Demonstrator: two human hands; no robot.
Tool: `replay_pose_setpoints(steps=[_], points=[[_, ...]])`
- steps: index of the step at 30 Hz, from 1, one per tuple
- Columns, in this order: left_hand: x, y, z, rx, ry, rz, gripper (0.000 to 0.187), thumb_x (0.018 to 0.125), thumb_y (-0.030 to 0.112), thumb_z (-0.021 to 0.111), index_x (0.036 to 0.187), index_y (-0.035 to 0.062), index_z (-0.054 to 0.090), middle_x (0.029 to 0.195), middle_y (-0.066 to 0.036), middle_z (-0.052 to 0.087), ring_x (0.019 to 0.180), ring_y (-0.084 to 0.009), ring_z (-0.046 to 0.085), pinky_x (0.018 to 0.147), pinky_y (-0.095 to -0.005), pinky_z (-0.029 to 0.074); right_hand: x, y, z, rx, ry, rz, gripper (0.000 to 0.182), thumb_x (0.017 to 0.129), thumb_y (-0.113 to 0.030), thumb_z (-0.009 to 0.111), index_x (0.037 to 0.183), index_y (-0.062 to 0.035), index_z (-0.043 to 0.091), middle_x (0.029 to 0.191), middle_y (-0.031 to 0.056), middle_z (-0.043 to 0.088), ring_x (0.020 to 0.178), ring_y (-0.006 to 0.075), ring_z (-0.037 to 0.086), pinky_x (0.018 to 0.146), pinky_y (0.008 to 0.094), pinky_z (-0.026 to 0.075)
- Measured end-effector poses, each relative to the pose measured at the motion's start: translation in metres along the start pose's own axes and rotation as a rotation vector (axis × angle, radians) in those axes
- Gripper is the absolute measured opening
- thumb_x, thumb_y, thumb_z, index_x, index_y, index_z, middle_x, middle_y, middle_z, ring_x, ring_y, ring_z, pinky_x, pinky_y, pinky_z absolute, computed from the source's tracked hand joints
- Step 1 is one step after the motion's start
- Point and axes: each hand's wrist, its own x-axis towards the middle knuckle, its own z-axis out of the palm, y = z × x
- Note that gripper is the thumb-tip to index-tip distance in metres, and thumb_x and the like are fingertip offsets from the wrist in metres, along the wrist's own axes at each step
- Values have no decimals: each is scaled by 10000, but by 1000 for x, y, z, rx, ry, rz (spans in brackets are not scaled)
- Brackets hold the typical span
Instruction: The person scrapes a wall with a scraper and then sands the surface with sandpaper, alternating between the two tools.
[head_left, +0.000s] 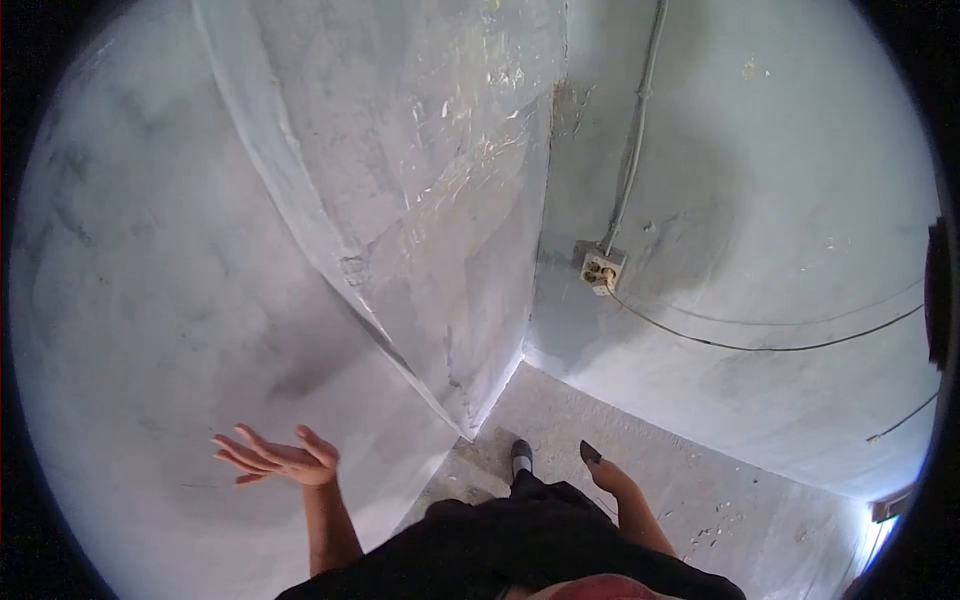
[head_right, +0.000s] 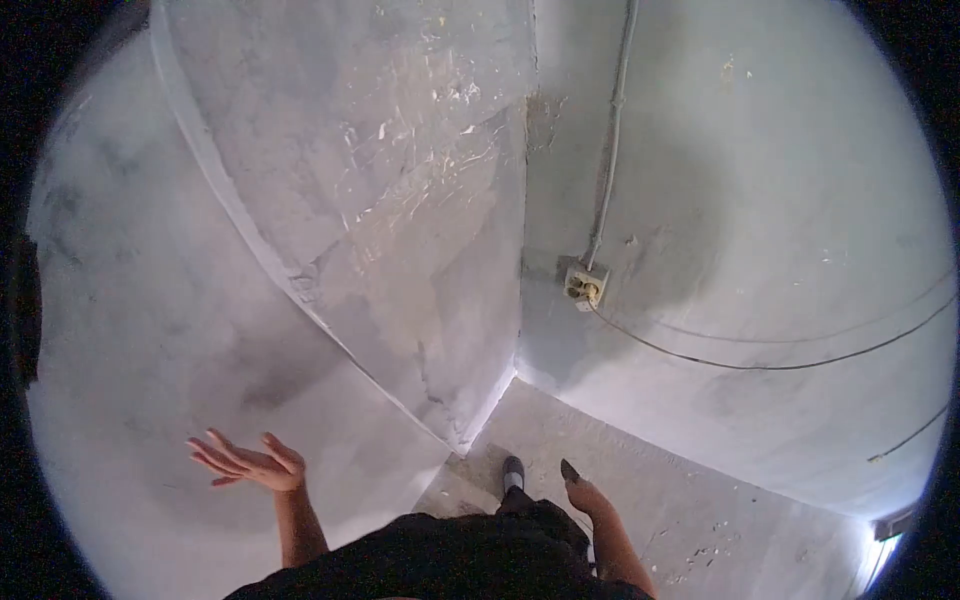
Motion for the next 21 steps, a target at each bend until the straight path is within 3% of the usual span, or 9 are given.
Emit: replay_pose_setpoints(steps=[2, 7, 9, 13, 15, 18, 21], points=[[-25, 8, -2, -41, -88, -26, 715, 934, 420, 435, 1452, -44, 271, 1519, -315, 160, 1445, -428, 58, 1092, -589, -125, -5, 5, 6, 86, 89, 1, 583, 967, -430, 400, 1203, 80, 556, 1190, 332, 572, 1181, 449, 519, 998, 463, 404], [-52, 59, -12, -187, -333, -54, 713, 864, 330, 553, 1444, -8, 315, 1505, -319, 204, 1438, -444, 94, 1096, -602, -110, -15, -6, -8, 66, 86, -17, 572, 960, -418, 420, 1200, 83, 556, 1184, 350, 561, 1172, 460, 520, 994, 464, 408], [-53, 79, -18, -335, -500, -8, 752, 801, 263, 623, 1441, 6, 324, 1504, -317, 211, 1431, -457, 116, 1099, -624, -56, -19, -9, -21, 95, 80, -26, 571, 958, -414, 419, 1195, 87, 556, 1181, 358, 556, 1169, 467, 518, 995, 466, 408], [-50, 97, 2, -377, -512, 112, 746, 798, 232, 634, 1432, -7, 323, 1504, -317, 212, 1428, -456, 135, 1104, -624, -6, -7, 0, -53, 147, 161, -79, 567, 952, -393, 415, 1196, 101, 550, 1171, 376, 546, 1181, 477, 501, 1012, 467, 393], [-39, 108, 16, -363, -498, 36, 745, 869, 199, 595, 1484, 27, 211, 1550, -259, 123, 1441, -427, 100, 1107, -637, 42, 11, 17, -68, 134, 190, -88, 576, 947, -393, 413, 1194, 110, 548, 1162, 376, 550, 1185, 479, 495, 1019, 468, 388], [-18, 134, 37, -391, -331, -105, 757, 846, 173, 595, 1471, -29, 218, 1522, -301, 181, 1429, -446, 146, 1122, -594, 32, -1, 14, -117, 164, 172, -50, 565, 950, -383, 416, 1196, 107, 547, 1163, 375, 550, 1176, 481, 501, 1010, 473, 395], [3, 161, 49, -356, -242, -179, 753, 883, 171, 564, 1484, -38, 161, 1539, -275, 154, 1435, -435, 125, 1126, -581, 43, 26, 60, -135, 148, 227, -21, 541, 953, -375, 415, 1177, 96, 559, 1128, 367, 570, 1133, 488, 525, 977, 501, 412]])
